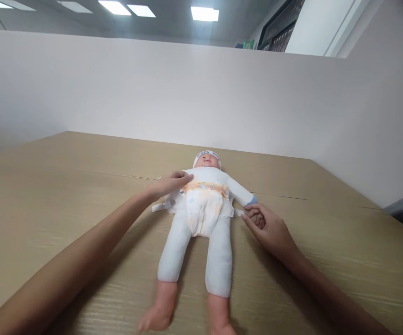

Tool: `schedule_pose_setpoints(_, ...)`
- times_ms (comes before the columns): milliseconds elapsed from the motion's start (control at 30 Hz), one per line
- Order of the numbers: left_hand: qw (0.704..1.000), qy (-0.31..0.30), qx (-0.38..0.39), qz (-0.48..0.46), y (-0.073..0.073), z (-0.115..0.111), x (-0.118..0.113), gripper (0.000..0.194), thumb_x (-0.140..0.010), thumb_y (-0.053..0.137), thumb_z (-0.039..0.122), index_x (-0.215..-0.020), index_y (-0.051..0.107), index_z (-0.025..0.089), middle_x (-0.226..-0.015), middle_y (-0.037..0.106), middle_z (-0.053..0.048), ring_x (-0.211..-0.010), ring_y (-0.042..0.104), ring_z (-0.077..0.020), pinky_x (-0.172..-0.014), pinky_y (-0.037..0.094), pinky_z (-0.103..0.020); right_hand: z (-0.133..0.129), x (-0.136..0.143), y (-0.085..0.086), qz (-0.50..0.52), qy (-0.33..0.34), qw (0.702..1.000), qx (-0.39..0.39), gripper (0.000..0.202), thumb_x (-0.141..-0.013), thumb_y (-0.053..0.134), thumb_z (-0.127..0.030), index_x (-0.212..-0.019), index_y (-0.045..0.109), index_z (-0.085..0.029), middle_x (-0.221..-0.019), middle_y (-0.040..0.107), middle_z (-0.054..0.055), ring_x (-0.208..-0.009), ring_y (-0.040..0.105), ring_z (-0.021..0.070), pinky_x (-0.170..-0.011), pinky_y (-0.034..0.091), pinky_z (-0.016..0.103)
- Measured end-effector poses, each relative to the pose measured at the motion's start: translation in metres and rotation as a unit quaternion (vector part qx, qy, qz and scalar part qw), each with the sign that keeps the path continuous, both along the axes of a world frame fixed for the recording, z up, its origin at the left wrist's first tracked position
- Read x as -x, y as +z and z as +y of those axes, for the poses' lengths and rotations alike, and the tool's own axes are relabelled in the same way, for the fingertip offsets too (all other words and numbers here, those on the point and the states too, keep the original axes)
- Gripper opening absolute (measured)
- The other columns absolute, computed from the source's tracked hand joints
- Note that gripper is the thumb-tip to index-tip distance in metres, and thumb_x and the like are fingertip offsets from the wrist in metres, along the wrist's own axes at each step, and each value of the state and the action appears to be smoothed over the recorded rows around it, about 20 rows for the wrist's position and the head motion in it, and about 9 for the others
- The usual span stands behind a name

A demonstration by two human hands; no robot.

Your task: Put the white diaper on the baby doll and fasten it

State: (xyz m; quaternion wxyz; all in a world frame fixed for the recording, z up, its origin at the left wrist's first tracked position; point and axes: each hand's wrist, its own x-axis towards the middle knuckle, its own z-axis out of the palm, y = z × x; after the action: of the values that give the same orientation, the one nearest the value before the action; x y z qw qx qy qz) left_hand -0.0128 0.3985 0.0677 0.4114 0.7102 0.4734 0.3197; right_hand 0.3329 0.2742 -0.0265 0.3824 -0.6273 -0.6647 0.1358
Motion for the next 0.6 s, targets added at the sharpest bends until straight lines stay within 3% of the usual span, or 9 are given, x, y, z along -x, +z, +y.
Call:
schedule_pose_setpoints(100,0.985,0.035,-0.126,0.111,0.018,-0.01,-0.012,0.02,-0.102,0.058,0.041,-0.104,0.066,0.022,-0.11,0.074,-0.007,-0.101,0.064,-0.0271,-0.085,0.048,-0.037,0.0,0.001,0.0,-0.036,-0.015,0.999,-0.001,0.047,-0.096,0.064,-0.067,-0.112,0.071,-0.023,-0.084,0.072,0.004,-0.074,0.065,0.025,-0.072,0.048,0.038)
schedule_pose_setpoints(167,0.952,0.049,-0.261,0.151,0.03,-0.024,-0.029,0.019,-0.104,0.05,0.028,-0.112,0.065,0.022,-0.121,0.073,-0.009,-0.114,0.061,-0.0297,-0.098,0.046,-0.043,0.003,0.006,0.001,-0.043,-0.036,0.998,0.001,0.046,-0.096,0.063,-0.068,-0.106,0.072,-0.024,-0.075,0.069,0.003,-0.072,0.065,0.026,-0.071,0.045,0.038)
schedule_pose_setpoints(267,0.909,-0.032,-0.381,0.168,0.042,-0.044,-0.061,0.021,-0.107,0.048,0.028,-0.114,0.067,0.022,-0.123,0.072,-0.01,-0.12,0.059,-0.0307,-0.107,0.043,-0.046,0.007,0.013,0.002,-0.03,-0.058,0.998,0.011,0.041,-0.093,0.065,-0.067,-0.098,0.07,-0.026,-0.068,0.067,0.001,-0.07,0.066,0.0269,-0.071,0.043,0.038)
schedule_pose_setpoints(400,0.884,-0.156,-0.385,0.215,0.036,-0.051,-0.095,0.024,-0.107,0.057,0.042,-0.11,0.071,0.022,-0.122,0.072,-0.01,-0.124,0.059,-0.0315,-0.108,0.042,-0.046,0.009,0.013,0.004,0.018,-0.067,0.995,0.067,0.036,-0.085,0.072,-0.062,-0.09,0.066,-0.027,-0.067,0.068,-0.001,-0.07,0.067,0.0266,-0.071,0.043,0.037)
schedule_pose_setpoints(600,0.879,-0.144,-0.35,0.289,0.012,-0.045,-0.104,0.038,-0.096,0.069,0.058,-0.106,0.077,0.022,-0.124,0.074,-0.01,-0.123,0.056,-0.0359,-0.106,0.04,-0.051,0.009,0.014,0.006,0.048,-0.055,0.991,0.108,0.036,-0.079,0.074,-0.061,-0.074,0.061,-0.028,-0.063,0.064,-0.002,-0.062,0.059,0.0218,-0.061,0.038,0.033)
